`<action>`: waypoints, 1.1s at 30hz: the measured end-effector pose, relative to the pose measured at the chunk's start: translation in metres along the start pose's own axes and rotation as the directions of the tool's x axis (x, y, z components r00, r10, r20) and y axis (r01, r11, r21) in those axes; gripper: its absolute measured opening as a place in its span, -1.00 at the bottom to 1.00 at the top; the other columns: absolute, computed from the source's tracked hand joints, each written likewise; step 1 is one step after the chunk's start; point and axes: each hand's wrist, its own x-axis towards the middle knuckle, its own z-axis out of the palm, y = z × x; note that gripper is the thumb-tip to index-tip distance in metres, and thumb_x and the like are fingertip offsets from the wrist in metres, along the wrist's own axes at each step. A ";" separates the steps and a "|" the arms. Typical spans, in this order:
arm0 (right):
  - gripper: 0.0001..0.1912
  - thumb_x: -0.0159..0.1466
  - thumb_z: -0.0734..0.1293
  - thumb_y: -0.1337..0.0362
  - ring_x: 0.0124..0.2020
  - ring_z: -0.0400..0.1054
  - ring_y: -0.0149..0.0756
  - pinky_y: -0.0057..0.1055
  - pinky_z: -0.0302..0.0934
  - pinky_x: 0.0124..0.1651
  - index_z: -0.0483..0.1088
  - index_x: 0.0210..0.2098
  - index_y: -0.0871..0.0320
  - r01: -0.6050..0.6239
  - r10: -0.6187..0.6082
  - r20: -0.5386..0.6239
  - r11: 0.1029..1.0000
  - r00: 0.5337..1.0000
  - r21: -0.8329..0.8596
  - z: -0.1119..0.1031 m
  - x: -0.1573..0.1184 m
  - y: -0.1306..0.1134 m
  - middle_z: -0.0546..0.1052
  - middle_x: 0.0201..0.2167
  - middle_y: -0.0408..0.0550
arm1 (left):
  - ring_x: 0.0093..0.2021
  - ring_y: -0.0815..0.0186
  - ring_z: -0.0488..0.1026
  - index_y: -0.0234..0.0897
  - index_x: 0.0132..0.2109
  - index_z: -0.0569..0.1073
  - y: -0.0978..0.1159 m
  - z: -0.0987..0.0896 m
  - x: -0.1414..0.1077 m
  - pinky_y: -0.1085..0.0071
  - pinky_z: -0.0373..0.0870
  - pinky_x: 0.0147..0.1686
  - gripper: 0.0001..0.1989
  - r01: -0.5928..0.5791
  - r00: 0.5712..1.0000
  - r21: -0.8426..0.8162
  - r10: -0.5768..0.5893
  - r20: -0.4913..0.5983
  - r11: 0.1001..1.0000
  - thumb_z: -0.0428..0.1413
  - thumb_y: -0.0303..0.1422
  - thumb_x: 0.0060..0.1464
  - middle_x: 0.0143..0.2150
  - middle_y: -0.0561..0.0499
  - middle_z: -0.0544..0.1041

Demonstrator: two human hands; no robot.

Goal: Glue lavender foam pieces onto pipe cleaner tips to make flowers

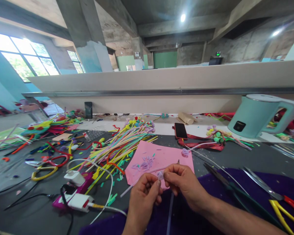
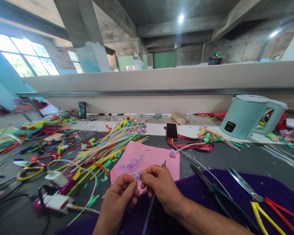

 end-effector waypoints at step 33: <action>-0.82 0.10 0.37 0.24 -0.55 0.16 -0.53 -0.60 0.06 -0.52 0.45 -0.31 0.19 0.173 -0.166 0.181 0.984 0.969 -0.027 -0.010 -0.007 -0.017 0.40 -0.51 -0.18 | -0.81 0.58 -0.12 -0.30 -0.54 0.32 0.010 -0.008 0.003 0.58 -0.22 -0.80 -0.75 0.465 0.817 -0.345 -0.245 0.522 0.816 0.05 -0.30 0.05 -0.79 0.22 0.13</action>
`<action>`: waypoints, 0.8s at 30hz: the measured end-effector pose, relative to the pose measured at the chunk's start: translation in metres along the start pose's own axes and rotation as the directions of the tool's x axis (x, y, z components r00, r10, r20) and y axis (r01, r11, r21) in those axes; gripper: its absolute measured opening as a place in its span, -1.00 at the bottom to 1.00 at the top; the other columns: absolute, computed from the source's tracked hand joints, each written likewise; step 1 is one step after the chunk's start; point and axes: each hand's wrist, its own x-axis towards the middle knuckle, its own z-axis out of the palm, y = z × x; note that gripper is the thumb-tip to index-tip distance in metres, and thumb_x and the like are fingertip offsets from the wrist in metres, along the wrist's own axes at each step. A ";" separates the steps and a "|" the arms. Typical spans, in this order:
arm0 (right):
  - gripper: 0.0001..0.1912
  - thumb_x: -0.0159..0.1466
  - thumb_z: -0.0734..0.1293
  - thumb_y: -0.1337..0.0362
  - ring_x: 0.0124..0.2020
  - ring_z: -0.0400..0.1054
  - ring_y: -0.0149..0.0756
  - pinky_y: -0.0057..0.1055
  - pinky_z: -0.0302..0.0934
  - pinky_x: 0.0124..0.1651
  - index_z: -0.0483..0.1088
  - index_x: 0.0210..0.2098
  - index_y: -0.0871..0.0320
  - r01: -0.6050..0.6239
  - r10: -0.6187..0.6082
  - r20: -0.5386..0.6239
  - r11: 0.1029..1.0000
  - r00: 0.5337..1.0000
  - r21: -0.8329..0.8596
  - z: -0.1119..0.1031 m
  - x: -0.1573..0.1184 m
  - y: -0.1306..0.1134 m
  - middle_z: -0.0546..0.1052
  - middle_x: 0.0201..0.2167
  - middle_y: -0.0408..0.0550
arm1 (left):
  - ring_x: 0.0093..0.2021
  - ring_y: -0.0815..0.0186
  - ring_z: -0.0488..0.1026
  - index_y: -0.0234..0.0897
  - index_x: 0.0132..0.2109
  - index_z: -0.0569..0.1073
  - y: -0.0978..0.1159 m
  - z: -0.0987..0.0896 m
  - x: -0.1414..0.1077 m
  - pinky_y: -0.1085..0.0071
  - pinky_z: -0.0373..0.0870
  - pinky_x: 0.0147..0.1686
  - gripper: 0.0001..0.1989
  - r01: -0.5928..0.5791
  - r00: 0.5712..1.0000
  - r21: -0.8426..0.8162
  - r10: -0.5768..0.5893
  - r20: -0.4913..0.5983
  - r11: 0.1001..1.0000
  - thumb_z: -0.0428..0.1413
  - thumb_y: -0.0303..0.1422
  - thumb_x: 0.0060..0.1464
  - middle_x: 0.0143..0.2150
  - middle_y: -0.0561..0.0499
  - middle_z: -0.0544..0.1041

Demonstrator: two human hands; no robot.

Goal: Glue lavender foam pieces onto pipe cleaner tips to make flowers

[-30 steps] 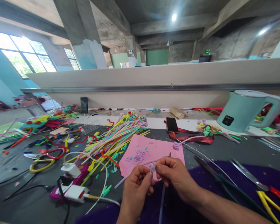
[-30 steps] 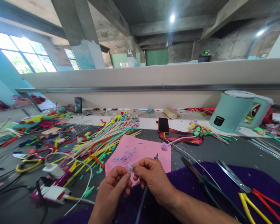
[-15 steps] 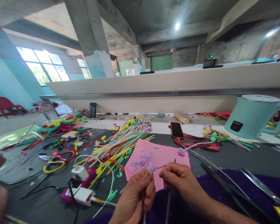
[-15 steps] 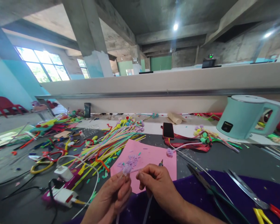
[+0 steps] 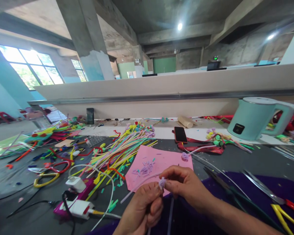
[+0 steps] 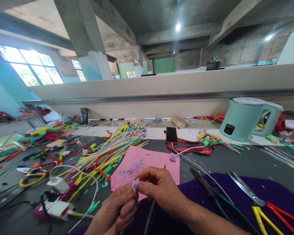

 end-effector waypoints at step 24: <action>-0.61 0.07 0.40 0.32 -0.42 0.17 -0.47 -0.51 0.07 -0.41 0.40 -0.09 0.06 0.167 -0.106 0.293 0.968 0.950 -0.190 -0.019 0.007 -0.001 0.33 -0.28 -0.14 | -0.83 0.60 -0.12 -0.32 -0.45 0.35 -0.007 -0.014 0.003 0.66 -0.18 -0.85 -0.85 0.146 0.973 -0.114 -0.123 0.193 0.983 0.10 -0.34 0.00 -0.79 0.25 0.11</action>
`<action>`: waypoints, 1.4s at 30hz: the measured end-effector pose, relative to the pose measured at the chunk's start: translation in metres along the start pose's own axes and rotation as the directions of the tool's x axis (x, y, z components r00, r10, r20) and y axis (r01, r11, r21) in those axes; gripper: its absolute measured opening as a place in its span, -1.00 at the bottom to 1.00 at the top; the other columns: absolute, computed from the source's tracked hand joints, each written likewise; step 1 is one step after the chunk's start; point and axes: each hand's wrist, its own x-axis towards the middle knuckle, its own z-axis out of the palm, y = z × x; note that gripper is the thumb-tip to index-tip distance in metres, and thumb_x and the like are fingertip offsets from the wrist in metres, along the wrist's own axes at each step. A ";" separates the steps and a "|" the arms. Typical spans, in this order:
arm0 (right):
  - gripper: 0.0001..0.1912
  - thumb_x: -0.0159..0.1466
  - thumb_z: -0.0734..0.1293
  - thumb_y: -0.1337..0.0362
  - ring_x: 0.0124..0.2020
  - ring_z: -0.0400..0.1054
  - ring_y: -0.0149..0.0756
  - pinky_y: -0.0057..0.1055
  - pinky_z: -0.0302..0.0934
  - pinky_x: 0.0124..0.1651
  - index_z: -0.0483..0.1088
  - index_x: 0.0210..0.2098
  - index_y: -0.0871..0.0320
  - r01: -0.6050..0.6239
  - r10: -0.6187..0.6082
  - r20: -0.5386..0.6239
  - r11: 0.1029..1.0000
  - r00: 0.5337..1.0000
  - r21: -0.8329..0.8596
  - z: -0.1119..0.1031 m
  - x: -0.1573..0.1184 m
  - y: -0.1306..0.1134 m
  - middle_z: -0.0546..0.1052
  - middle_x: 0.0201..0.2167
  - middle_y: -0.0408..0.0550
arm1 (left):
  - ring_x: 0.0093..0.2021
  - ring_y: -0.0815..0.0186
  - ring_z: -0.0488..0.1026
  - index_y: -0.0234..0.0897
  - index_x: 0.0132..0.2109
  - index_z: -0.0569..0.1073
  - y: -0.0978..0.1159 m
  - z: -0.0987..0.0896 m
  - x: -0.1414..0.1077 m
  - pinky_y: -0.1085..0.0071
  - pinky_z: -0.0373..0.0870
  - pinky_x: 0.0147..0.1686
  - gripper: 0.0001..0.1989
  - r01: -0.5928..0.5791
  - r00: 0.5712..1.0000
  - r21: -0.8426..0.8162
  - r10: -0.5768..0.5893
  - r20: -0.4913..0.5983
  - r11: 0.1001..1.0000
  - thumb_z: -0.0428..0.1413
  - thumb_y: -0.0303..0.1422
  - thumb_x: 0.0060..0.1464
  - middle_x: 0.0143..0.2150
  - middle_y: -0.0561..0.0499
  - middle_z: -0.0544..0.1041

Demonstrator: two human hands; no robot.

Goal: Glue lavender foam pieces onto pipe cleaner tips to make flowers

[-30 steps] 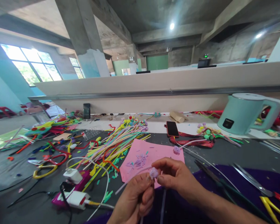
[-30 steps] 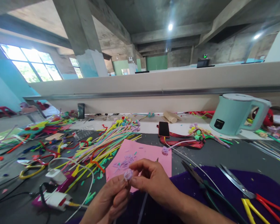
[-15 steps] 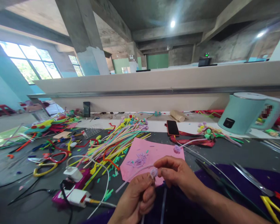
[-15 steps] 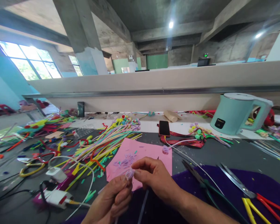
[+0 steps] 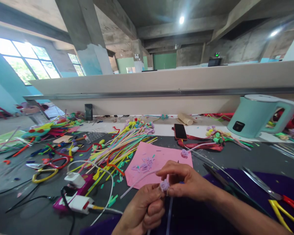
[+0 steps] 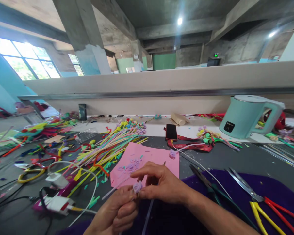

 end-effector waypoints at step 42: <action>-0.87 0.10 0.33 0.35 -0.49 0.19 -0.49 -0.53 0.09 -0.44 0.43 -0.32 0.18 -0.079 0.077 -0.042 0.996 0.996 -0.045 -0.001 0.002 0.000 0.36 -0.39 -0.15 | -0.85 0.59 -0.07 -0.31 -0.44 0.32 -0.008 -0.004 0.008 0.61 -0.20 -0.85 -0.84 -0.055 0.991 0.076 0.064 -0.118 0.996 0.07 -0.33 0.02 -0.81 0.25 0.17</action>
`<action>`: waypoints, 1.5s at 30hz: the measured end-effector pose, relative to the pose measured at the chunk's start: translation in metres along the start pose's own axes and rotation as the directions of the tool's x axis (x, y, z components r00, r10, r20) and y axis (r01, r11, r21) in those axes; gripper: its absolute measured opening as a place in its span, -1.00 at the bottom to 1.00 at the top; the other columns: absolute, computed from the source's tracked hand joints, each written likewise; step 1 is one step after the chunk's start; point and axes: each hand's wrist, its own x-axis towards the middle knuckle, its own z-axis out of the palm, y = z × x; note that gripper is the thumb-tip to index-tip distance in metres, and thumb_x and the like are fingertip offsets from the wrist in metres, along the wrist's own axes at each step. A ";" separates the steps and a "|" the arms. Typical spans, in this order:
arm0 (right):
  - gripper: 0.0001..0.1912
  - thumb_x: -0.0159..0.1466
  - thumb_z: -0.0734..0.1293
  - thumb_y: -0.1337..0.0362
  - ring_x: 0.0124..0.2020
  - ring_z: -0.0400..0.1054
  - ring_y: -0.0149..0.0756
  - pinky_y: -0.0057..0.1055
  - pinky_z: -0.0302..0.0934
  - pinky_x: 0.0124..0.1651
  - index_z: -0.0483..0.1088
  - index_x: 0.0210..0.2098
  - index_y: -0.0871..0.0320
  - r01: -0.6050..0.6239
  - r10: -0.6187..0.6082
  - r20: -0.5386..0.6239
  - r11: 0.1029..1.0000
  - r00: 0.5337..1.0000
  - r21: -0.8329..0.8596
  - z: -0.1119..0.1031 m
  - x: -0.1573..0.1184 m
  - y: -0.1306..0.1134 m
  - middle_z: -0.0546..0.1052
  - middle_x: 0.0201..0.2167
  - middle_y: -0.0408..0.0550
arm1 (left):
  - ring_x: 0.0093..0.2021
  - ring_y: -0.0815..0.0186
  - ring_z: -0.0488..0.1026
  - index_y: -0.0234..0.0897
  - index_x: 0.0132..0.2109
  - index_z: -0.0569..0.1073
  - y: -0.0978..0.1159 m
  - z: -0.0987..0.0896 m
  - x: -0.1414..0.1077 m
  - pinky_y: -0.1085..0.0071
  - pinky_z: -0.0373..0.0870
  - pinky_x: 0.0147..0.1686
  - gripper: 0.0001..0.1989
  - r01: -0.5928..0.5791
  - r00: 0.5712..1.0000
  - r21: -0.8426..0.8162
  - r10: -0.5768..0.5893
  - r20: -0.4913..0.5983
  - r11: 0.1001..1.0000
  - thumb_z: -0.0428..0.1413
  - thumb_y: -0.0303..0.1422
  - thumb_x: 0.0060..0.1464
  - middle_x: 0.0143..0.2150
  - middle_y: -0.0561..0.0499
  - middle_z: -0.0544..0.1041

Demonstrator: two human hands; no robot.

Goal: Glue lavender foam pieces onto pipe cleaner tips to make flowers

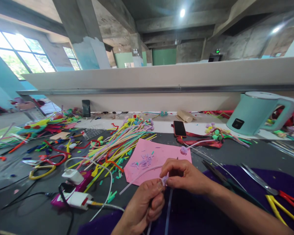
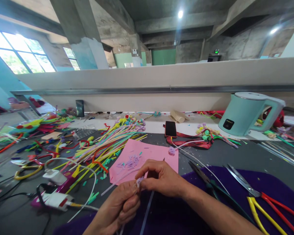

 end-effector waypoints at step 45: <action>-0.72 0.07 0.36 0.13 -0.69 0.15 -0.54 -0.62 -0.06 -0.65 0.36 -0.32 0.21 -0.234 0.257 -0.029 0.918 0.966 0.321 0.052 -0.005 0.017 0.33 -0.67 -0.26 | -0.53 0.46 0.28 -0.30 -0.50 0.41 0.013 0.027 -0.009 0.56 0.24 -0.49 -0.86 -0.466 0.760 0.170 0.491 -0.425 0.868 0.26 -0.45 -0.23 -0.53 0.15 0.37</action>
